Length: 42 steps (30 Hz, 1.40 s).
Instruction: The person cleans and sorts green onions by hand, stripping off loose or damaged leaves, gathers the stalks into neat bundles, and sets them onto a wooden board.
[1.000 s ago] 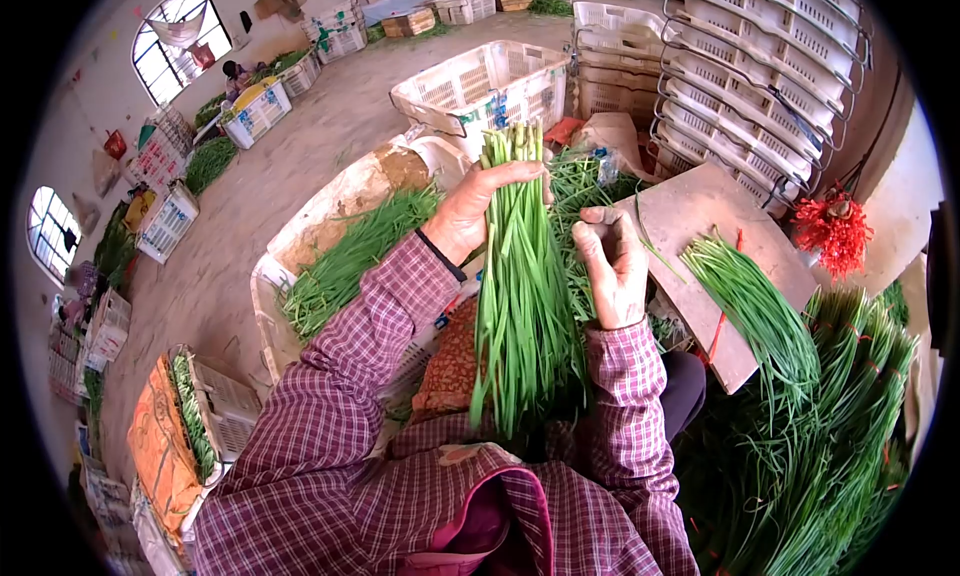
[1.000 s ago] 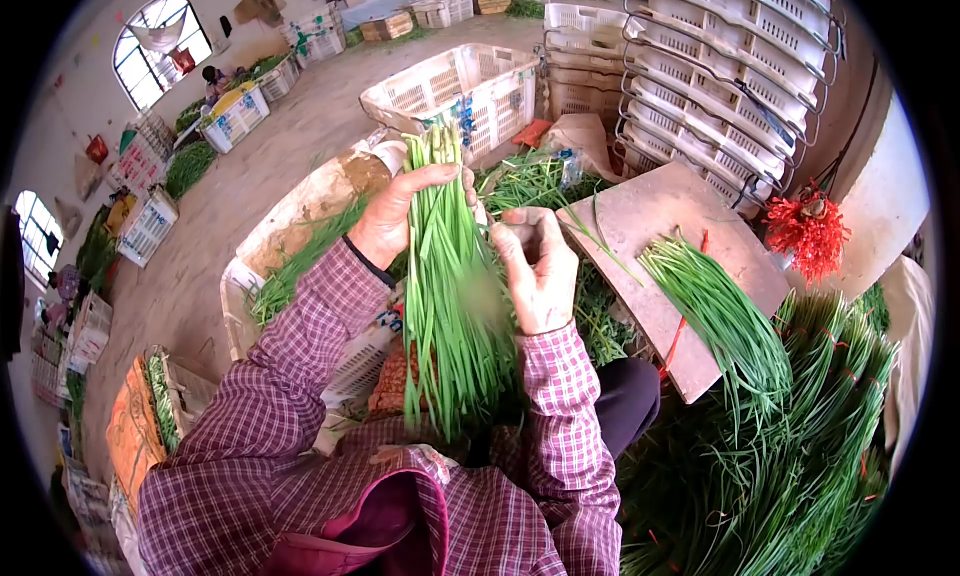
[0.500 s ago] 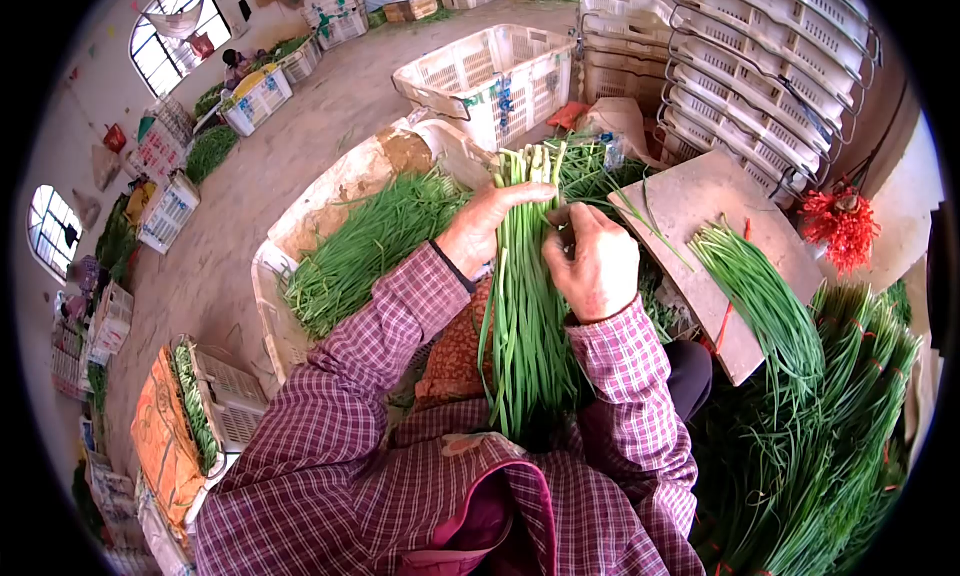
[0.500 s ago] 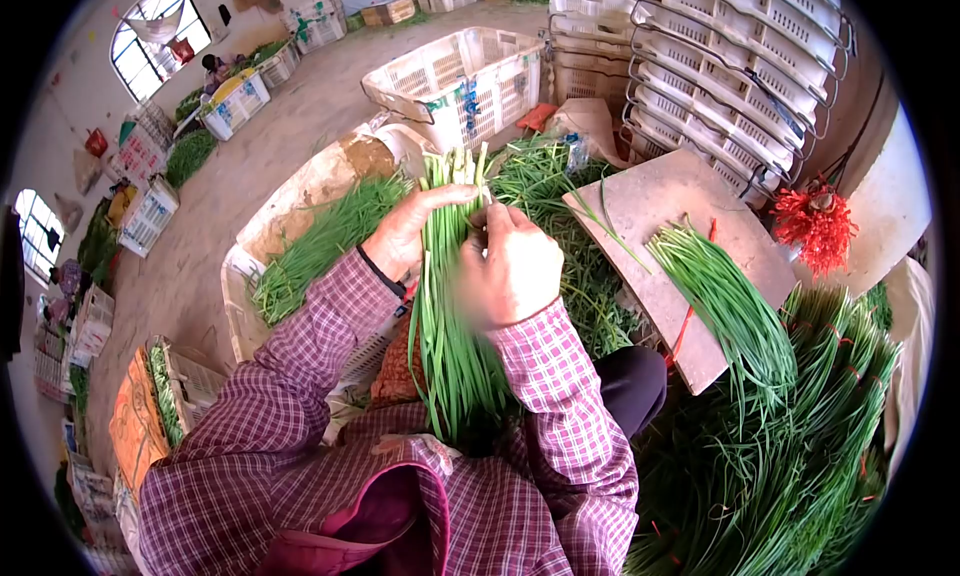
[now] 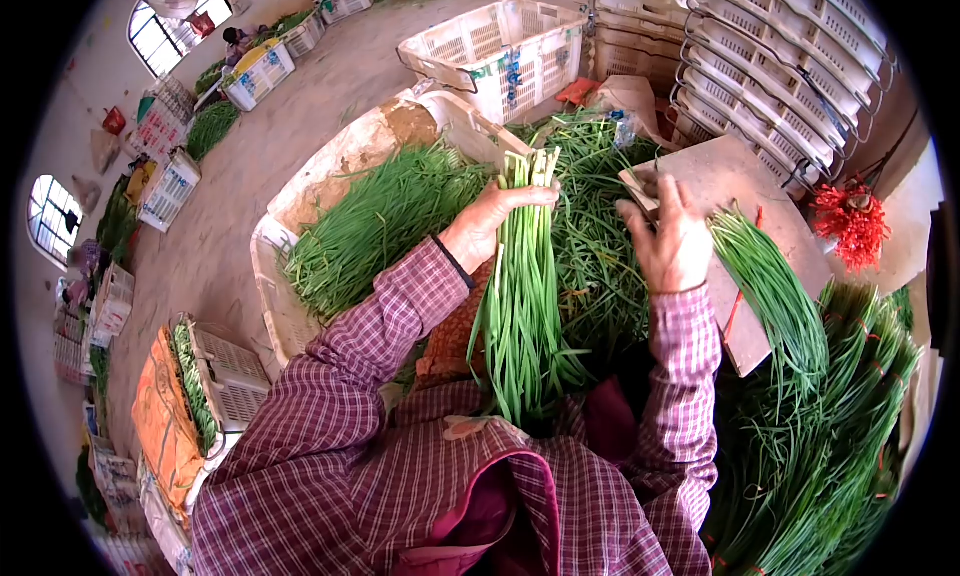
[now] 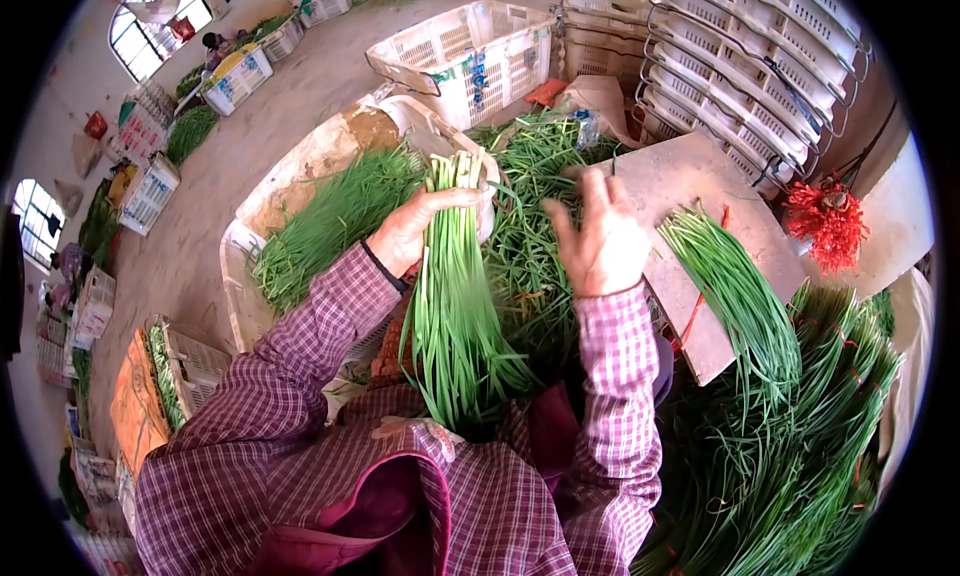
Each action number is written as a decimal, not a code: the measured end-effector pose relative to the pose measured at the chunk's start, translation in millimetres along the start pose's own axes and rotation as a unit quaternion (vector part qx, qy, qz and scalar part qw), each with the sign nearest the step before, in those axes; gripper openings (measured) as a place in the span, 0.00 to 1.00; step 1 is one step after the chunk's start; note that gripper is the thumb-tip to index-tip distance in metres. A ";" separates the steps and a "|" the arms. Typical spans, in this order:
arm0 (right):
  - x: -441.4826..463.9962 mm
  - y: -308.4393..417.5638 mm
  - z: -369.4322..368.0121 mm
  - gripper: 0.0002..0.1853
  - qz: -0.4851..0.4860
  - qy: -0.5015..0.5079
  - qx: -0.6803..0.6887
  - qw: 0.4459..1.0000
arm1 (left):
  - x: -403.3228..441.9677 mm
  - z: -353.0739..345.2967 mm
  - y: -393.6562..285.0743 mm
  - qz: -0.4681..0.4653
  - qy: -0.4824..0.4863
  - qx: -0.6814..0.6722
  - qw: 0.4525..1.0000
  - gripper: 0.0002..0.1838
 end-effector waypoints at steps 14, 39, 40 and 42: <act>-58.5 72.4 -83.9 0.19 -0.020 0.123 0.030 0.992 | -16.0 5.2 -11.9 -0.043 -0.111 0.042 0.992 0.12; 11.6 1.9 -46.4 0.09 -0.031 0.016 0.218 0.975 | -20.2 -1.8 -7.4 0.025 -0.026 -0.024 0.999 0.14; 12.2 7.7 -57.9 0.09 -0.039 0.036 0.241 0.969 | -20.9 -4.7 -8.3 0.030 -0.017 -0.015 0.999 0.14; 8.7 17.9 -70.9 0.08 -0.062 0.068 0.246 0.965 | -16.8 2.9 1.2 0.026 -0.025 -0.014 0.999 0.14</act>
Point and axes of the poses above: each hand's wrist, its own x-axis towards the middle knuckle, its own z-axis out of the back of the hand, y = z × x, the point moved 9 cm from there along x, towards the middle knuckle, and after that the axes turned 4 degrees about x, right-handed, at the moved point
